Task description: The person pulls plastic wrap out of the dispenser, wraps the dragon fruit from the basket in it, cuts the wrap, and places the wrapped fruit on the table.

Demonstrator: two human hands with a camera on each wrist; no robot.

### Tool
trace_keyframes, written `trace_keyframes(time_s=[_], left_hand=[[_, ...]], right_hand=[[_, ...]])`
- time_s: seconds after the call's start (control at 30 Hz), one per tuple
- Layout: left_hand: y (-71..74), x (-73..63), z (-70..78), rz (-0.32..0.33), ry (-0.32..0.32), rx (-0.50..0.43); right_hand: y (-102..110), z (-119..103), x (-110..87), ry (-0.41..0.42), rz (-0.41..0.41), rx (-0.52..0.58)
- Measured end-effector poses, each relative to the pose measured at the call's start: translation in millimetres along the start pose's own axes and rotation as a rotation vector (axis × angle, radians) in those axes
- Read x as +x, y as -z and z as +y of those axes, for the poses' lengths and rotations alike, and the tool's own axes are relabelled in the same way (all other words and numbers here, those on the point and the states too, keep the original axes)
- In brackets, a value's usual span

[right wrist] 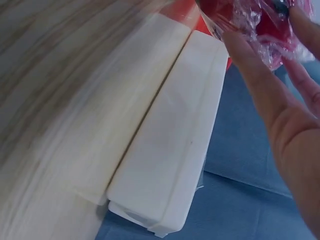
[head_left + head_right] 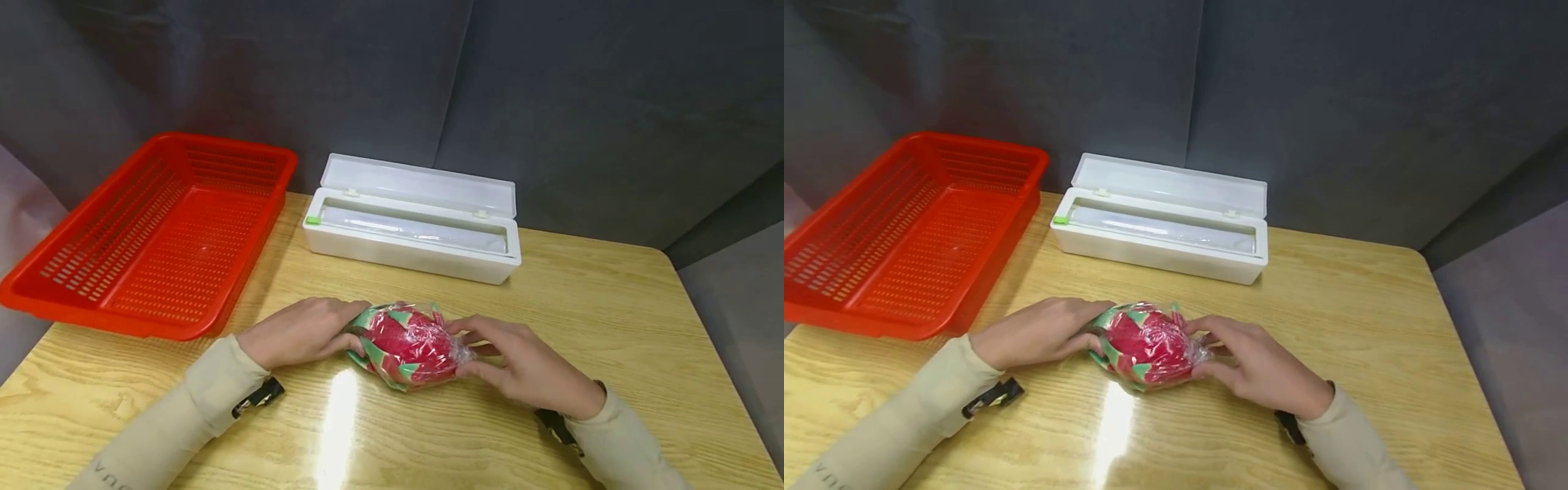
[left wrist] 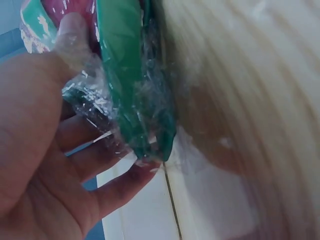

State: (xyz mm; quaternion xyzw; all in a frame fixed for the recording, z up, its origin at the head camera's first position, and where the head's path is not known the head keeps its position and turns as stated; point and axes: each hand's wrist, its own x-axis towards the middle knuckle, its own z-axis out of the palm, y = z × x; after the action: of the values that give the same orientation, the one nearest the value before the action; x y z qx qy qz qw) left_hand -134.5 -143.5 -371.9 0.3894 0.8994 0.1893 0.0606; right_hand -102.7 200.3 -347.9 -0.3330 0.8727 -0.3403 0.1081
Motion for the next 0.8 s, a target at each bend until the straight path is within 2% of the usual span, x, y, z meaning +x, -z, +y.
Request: trace_keyframes(time_s=[0.17, 0.5, 0.8], left_hand=[[-2.3, 3.0, -1.2, 0.018, 0.016, 0.009], [-3.2, 6.9, -5.1, 0.029, 0.039, -0.017], [-4.2, 8.1, -7.3, 0.040, 0.037, -0.024]], right_hand=[[-0.7, 4.4, 1.0, -0.051, 0.040, 0.039], [-0.6, 13.2, 3.8, -0.064, 0.178, 0.115], [0.4, 18.2, 3.0, -0.019, 0.189, 0.163]])
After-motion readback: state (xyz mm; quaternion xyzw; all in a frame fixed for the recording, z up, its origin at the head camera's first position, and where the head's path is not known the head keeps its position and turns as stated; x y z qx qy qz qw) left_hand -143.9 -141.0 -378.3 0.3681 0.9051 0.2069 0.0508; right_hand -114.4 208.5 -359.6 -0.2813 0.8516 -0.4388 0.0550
